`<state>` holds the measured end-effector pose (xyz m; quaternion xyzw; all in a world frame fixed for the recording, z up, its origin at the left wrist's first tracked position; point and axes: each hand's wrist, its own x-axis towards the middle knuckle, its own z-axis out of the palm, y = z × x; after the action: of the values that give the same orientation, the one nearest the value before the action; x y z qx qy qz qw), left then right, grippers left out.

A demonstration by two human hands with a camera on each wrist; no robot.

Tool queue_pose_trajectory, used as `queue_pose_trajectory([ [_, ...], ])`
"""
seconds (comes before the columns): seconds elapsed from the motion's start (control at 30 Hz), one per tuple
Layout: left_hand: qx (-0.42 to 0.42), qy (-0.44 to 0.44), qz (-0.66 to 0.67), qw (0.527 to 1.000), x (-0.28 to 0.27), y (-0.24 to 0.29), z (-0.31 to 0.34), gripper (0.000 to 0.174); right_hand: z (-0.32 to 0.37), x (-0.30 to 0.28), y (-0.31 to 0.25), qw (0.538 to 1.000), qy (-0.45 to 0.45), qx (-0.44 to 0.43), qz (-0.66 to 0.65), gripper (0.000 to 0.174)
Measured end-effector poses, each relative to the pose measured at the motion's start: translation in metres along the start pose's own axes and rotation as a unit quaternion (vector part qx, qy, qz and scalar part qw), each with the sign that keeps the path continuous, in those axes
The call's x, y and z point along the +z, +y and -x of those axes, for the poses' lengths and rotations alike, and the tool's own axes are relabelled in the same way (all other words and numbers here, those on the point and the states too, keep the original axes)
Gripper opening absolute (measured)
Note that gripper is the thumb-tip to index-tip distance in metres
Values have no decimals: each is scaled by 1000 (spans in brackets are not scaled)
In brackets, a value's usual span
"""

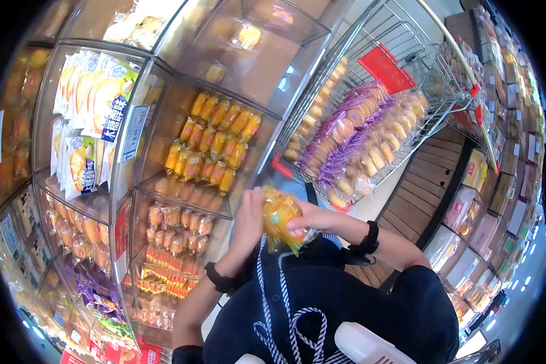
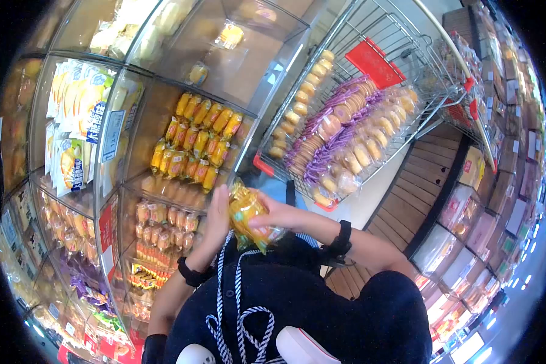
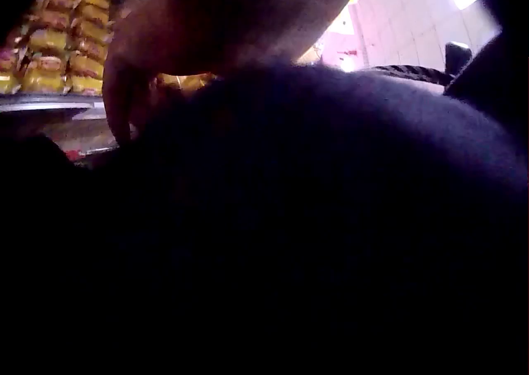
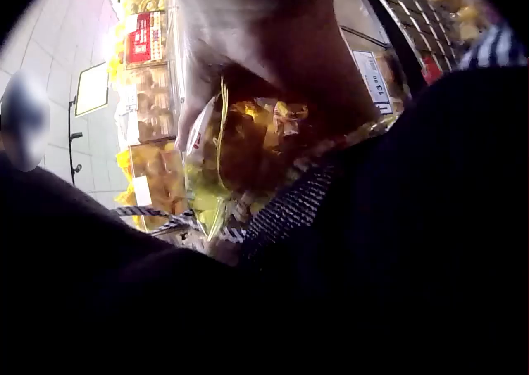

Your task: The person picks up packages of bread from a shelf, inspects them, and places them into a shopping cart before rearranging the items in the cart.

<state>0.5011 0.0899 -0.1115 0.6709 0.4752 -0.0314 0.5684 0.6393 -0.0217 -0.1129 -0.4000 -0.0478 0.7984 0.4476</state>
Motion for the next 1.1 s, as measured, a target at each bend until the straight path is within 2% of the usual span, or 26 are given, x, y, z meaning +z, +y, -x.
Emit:
queue_pose_trajectory([
  [0.1,-66,16,247,967,9,-2,-19,41,-8,-6,0,999,16,-38,-33,90],
  [0.13,-120,-22,359,926,5,6,-21,38,-9,-7,-1,998,15,-25,-61,88],
  [0.23,-121,-10,362,924,12,12,-24,31,-9,-11,-4,989,14,13,-146,81],
  [0.27,-118,9,348,930,18,2,-26,26,-12,-14,3,988,-9,14,-152,77],
  [0.37,-93,29,200,975,28,-17,-26,24,-14,-17,12,990,-25,56,-130,81],
  [0.4,-30,35,106,993,26,-15,-25,26,-14,-17,12,990,-50,48,-121,84],
  [0.47,51,8,62,997,22,-10,-18,29,-14,-17,13,989,-100,35,-100,91],
  [0.5,90,-5,39,995,18,-5,-15,31,-13,-15,15,992,-82,14,-90,94],
  [0.6,16,-139,173,975,10,-17,-16,38,-8,-4,24,995,-16,-64,-72,104],
  [0.7,-138,-252,338,896,-17,13,-1,47,-3,-1,27,994,54,-92,-29,102],
  [0.73,-130,-266,349,889,-25,25,4,46,-1,-1,24,994,48,-94,19,101],
  [0.8,-71,-250,225,939,-19,-11,5,47,4,1,16,988,35,-98,116,98],
  [0.87,9,-228,109,968,-18,-18,8,46,9,2,16,988,12,-94,121,100],
  [0.93,109,-199,7,974,-23,1,15,44,15,5,16,987,7,-93,129,100],
  [1.0,97,-206,3,974,-26,10,24,45,22,9,14,985,18,-94,142,100],
  [1.1,70,-187,23,980,-24,12,33,46,23,14,22,933,64,-160,317,104],
])
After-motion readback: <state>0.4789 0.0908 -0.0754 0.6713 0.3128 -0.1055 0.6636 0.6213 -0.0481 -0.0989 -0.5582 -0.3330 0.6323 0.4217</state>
